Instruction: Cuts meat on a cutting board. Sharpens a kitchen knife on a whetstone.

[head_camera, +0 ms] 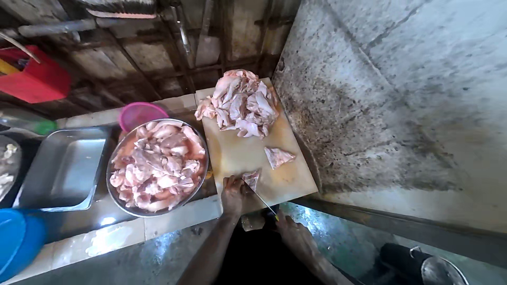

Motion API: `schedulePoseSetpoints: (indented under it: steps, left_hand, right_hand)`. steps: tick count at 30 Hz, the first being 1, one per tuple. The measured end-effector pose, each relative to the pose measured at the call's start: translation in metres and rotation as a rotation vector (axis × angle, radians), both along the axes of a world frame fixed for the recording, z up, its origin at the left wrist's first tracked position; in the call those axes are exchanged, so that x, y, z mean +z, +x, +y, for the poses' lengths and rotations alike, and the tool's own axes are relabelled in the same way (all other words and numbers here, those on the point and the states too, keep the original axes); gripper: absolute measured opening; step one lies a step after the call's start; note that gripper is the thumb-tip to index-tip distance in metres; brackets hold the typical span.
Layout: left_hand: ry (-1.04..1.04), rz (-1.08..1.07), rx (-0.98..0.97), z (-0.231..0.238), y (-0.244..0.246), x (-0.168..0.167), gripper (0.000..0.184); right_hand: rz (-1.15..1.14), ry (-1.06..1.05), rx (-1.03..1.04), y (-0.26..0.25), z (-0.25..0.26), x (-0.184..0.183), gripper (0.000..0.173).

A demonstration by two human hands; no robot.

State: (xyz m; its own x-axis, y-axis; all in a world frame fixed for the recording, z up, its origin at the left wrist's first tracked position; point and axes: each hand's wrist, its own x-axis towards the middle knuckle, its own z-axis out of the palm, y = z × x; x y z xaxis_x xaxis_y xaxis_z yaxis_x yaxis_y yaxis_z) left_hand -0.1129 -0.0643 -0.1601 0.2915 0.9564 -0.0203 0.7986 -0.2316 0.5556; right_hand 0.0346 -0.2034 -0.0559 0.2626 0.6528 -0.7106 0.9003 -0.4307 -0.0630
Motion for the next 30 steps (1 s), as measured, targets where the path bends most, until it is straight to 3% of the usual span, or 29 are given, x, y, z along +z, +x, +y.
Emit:
schedulePoseSetpoints:
  steps: [6, 12, 14, 18, 21, 26, 30]
  left_hand:
    - [0.007, -0.05, -0.028, 0.005, -0.005, -0.002, 0.009]
    - [0.024, -0.009, -0.111, 0.011, -0.011, -0.005, 0.015]
    - [0.03, -0.021, -0.107, 0.011, -0.012, -0.006, 0.014]
    - [0.015, -0.026, -0.134, 0.007, -0.013, -0.005, 0.011]
    - [0.044, -0.019, -0.152, 0.008, -0.016, -0.005, 0.012]
    - [0.029, 0.01, -0.101, 0.008, -0.02, 0.006, 0.014]
    - [-0.089, -0.021, -0.026, 0.002, -0.025, 0.014, 0.037]
  right_hand:
    - [0.101, 0.079, 0.019, -0.028, 0.087, -0.021, 0.042]
    - [0.081, -0.029, -0.09, 0.006, -0.013, -0.017, 0.046]
    - [0.073, -0.023, -0.069, 0.004, -0.012, -0.018, 0.044]
    - [0.153, 0.045, -0.065, -0.017, 0.052, -0.029, 0.05]
    - [0.173, 0.063, -0.068, -0.022, 0.07, -0.036, 0.049]
    - [0.161, 0.007, -0.101, 0.015, -0.007, -0.031, 0.047]
    - [0.133, -0.012, -0.099, 0.033, -0.034, -0.021, 0.044]
